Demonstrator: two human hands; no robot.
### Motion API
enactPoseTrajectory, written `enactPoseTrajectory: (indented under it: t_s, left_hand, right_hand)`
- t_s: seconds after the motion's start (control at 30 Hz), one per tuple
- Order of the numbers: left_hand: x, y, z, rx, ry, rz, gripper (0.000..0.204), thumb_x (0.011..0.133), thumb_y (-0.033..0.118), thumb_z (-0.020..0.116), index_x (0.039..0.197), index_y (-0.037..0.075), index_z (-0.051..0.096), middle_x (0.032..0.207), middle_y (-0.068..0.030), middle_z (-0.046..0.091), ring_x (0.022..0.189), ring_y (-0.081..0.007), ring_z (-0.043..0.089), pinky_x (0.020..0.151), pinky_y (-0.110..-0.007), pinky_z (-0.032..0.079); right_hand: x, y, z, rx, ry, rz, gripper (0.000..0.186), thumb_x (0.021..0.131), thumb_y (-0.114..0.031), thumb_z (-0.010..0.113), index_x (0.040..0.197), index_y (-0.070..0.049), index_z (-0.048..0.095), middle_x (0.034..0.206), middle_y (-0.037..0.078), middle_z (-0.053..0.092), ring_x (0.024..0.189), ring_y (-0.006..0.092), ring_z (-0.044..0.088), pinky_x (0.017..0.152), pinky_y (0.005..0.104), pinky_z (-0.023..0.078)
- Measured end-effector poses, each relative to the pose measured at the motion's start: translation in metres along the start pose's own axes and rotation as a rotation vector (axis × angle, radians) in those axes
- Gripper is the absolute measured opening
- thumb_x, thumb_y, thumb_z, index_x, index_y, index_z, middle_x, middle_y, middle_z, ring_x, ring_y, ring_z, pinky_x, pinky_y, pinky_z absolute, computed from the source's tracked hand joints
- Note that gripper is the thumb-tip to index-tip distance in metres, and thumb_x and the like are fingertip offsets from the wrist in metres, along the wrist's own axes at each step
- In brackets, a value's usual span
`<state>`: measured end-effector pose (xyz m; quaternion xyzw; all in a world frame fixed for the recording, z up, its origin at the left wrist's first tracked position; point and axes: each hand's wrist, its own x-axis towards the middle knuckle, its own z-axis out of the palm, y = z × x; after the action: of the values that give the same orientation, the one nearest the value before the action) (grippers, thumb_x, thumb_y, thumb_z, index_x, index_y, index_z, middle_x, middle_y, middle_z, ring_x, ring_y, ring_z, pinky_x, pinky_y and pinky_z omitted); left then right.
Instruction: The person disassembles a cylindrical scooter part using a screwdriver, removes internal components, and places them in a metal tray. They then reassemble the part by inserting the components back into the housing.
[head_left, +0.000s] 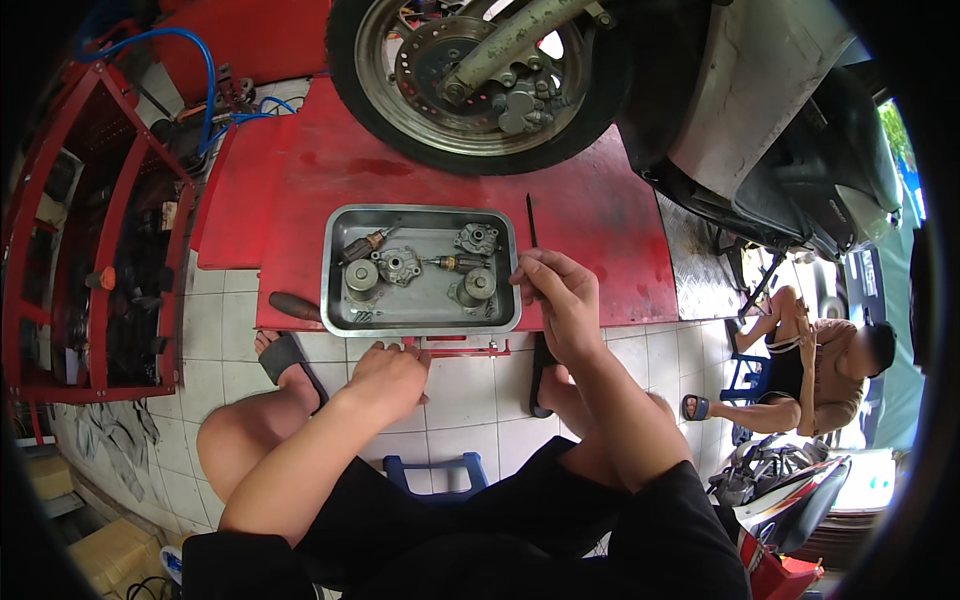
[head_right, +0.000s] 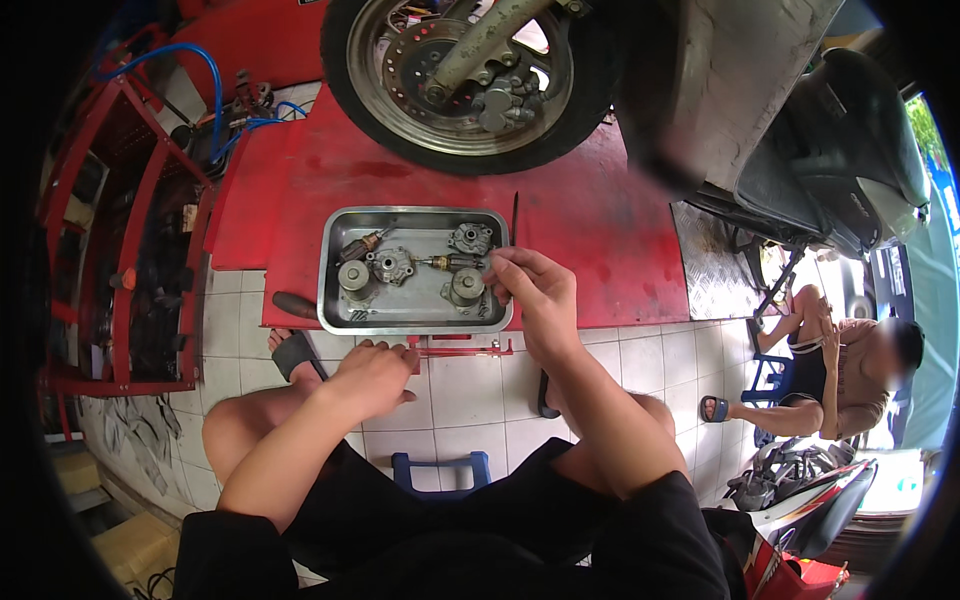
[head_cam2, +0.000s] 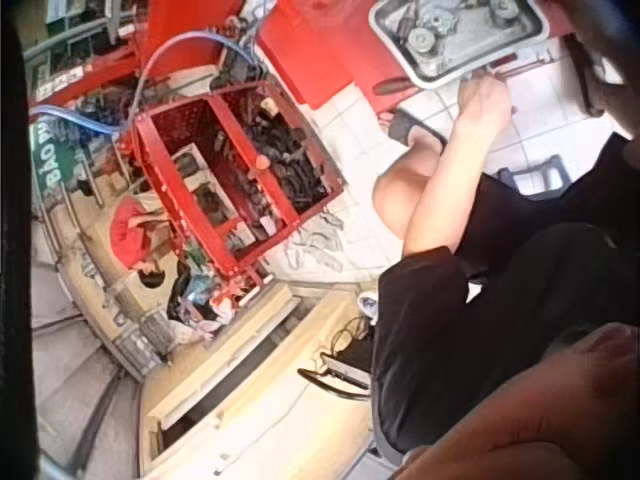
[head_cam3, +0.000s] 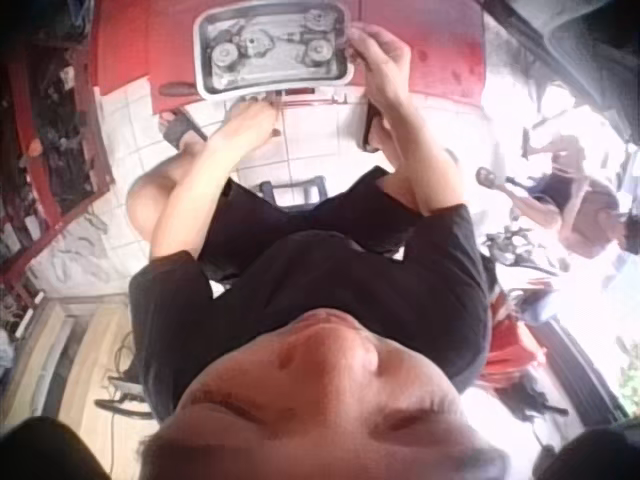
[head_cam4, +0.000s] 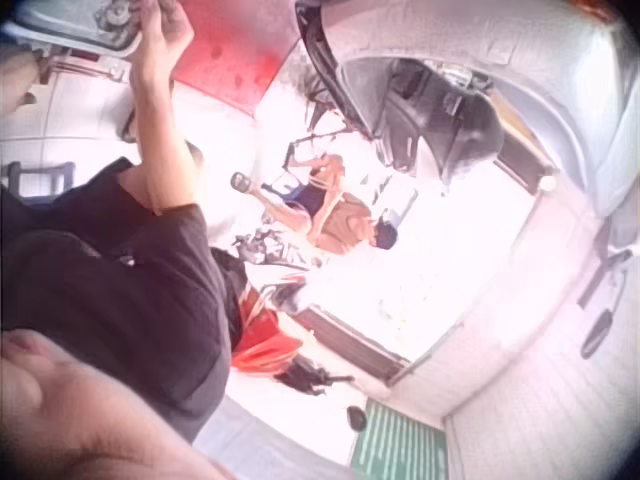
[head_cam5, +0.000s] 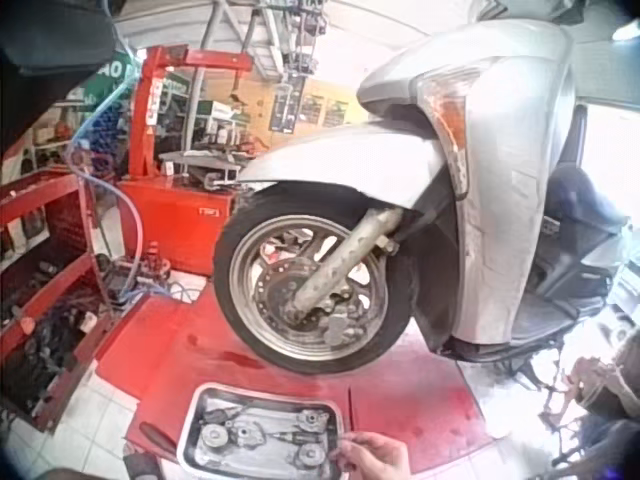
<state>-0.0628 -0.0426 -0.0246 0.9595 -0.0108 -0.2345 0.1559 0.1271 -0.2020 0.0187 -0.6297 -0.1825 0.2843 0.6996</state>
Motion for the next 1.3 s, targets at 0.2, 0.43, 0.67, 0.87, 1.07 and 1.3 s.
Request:
enactPoseTrajectory:
  t_s: [0.2, 0.43, 0.67, 0.87, 1.07, 1.3]
  left_hand:
    - [-0.009, -0.006, 0.005, 0.074, 0.051, -0.060, 0.056, 0.083, 0.032, 0.075, 0.124, 0.000, 0.055, 0.110, -0.0130, 0.065, 0.104, -0.0301, 0.064, 0.090, -0.043, 0.050]
    - [-0.014, 0.000, -0.005, 0.020, 0.051, -0.026, 0.060, 0.084, 0.035, 0.074, 0.128, 0.000, 0.053, 0.111, -0.0124, 0.065, 0.107, -0.0288, 0.063, 0.092, -0.041, 0.049]
    - [-0.007, 0.004, -0.051, -0.152, 0.084, -0.188, 0.056, 0.091, 0.038, 0.067, 0.132, 0.002, 0.052, 0.119, -0.0133, 0.065, 0.106, -0.0288, 0.065, 0.083, -0.041, 0.053]
    - [0.005, -0.019, -0.055, -1.580, 0.569, -0.025, 0.056, 0.103, 0.031, 0.055, 0.148, 0.002, 0.040, 0.127, -0.0137, 0.061, 0.112, -0.0227, 0.062, 0.086, -0.037, 0.056]
    - [0.004, -0.026, -0.059, -1.801, 0.756, -0.066, 0.041, 0.098, 0.019, 0.063, 0.133, -0.002, 0.056, 0.116, -0.0131, 0.068, 0.100, -0.0221, 0.068, 0.081, -0.034, 0.059]
    - [0.006, -0.028, -0.059, -1.706, 0.887, -0.015, 0.025, 0.093, 0.008, 0.069, 0.116, 0.001, 0.069, 0.099, -0.0081, 0.073, 0.092, -0.0162, 0.070, 0.074, -0.030, 0.059]
  right_hand:
    - [-0.010, -0.033, -0.004, 0.095, -0.487, -0.065, 0.036, 0.089, -0.030, 0.064, 0.107, 0.000, 0.059, 0.112, 0.025, 0.066, 0.095, 0.0219, 0.063, 0.082, 0.0319, 0.048]
    - [-0.033, -0.053, -0.005, 0.217, -0.782, -0.051, 0.036, 0.073, -0.003, 0.082, 0.101, 0.002, 0.061, 0.098, 0.015, 0.067, 0.096, 0.0236, 0.064, 0.083, 0.0340, 0.048]
    - [-0.037, -0.043, 0.004, -0.217, -0.759, -0.021, 0.015, 0.082, 0.003, 0.075, 0.093, 0.000, 0.065, 0.091, 0.007, 0.067, 0.085, 0.0182, 0.063, 0.080, 0.0329, 0.049]
    - [-0.044, -0.033, 0.019, -0.453, -0.776, -0.089, 0.013, 0.085, 0.002, 0.071, 0.097, -0.001, 0.066, 0.088, 0.008, 0.068, 0.079, 0.0202, 0.063, 0.074, 0.0340, 0.050]
    - [-0.045, -0.022, 0.021, -0.661, -0.878, -0.075, 0.014, 0.080, 0.003, 0.069, 0.091, 0.000, 0.061, 0.086, 0.011, 0.067, 0.076, 0.0288, 0.063, 0.068, 0.0378, 0.050]
    - [-0.049, -0.007, 0.015, -1.109, -0.750, -0.289, 0.015, 0.072, 0.009, 0.060, 0.081, -0.001, 0.053, 0.082, 0.013, 0.059, 0.073, 0.0358, 0.063, 0.066, 0.0441, 0.050]
